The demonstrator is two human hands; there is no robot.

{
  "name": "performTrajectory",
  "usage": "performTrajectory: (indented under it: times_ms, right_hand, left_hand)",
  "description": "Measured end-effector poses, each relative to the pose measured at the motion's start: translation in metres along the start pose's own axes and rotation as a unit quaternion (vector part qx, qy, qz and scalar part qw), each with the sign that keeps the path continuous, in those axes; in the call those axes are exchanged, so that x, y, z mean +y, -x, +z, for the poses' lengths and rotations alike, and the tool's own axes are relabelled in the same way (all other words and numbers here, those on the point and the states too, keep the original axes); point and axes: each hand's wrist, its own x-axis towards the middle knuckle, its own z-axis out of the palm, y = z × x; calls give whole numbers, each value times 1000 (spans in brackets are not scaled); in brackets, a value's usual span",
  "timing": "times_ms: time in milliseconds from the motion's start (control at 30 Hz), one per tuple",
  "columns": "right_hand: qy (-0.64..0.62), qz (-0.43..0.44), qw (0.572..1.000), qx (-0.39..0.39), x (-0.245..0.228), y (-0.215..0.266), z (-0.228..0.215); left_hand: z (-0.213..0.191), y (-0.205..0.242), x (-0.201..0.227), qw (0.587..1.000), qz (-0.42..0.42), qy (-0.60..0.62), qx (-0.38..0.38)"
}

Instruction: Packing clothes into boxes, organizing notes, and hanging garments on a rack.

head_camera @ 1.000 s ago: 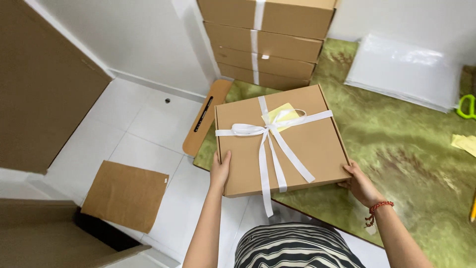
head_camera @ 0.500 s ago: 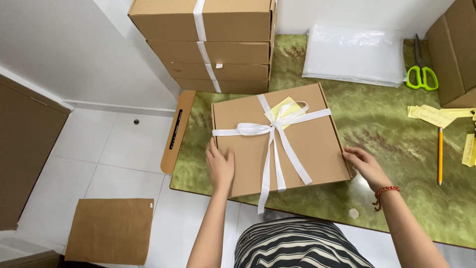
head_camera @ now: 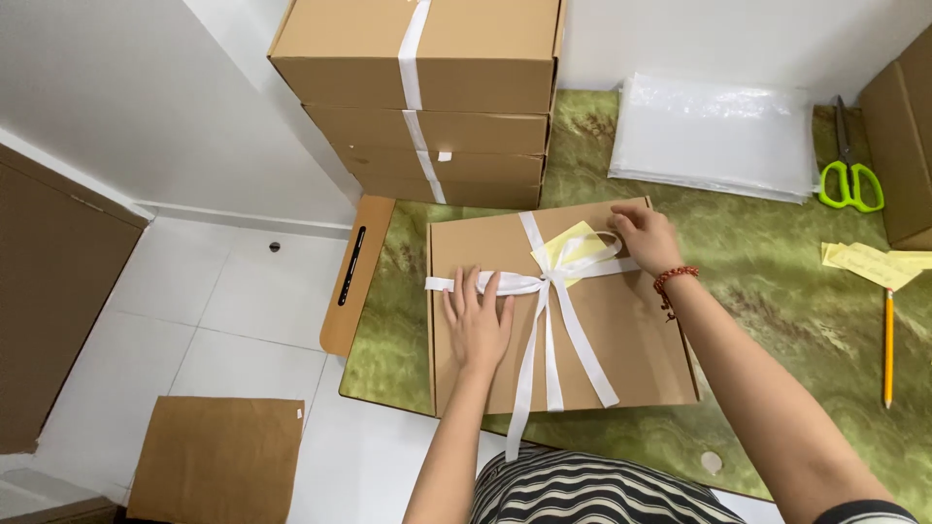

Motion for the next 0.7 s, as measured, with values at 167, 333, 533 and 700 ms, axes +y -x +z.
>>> performTrajectory:
  times_ms: [167, 333, 533, 700]
  right_hand:
    - [85, 23, 996, -15, 7, -24, 27]
    - [95, 26, 995, -24, 15, -23, 44]
    - [159, 29, 987, -8, 15, -15, 60]
    - [130, 26, 991, -31, 21, -24, 59]
  left_hand:
    - [3, -7, -17, 993, -15, 72, 89]
    - [-8, -9, -13, 971, -40, 169, 164]
    - [-13, -11, -8, 968, -57, 175, 168]
    - [-18, -12, -5, 972, -59, 160, 162]
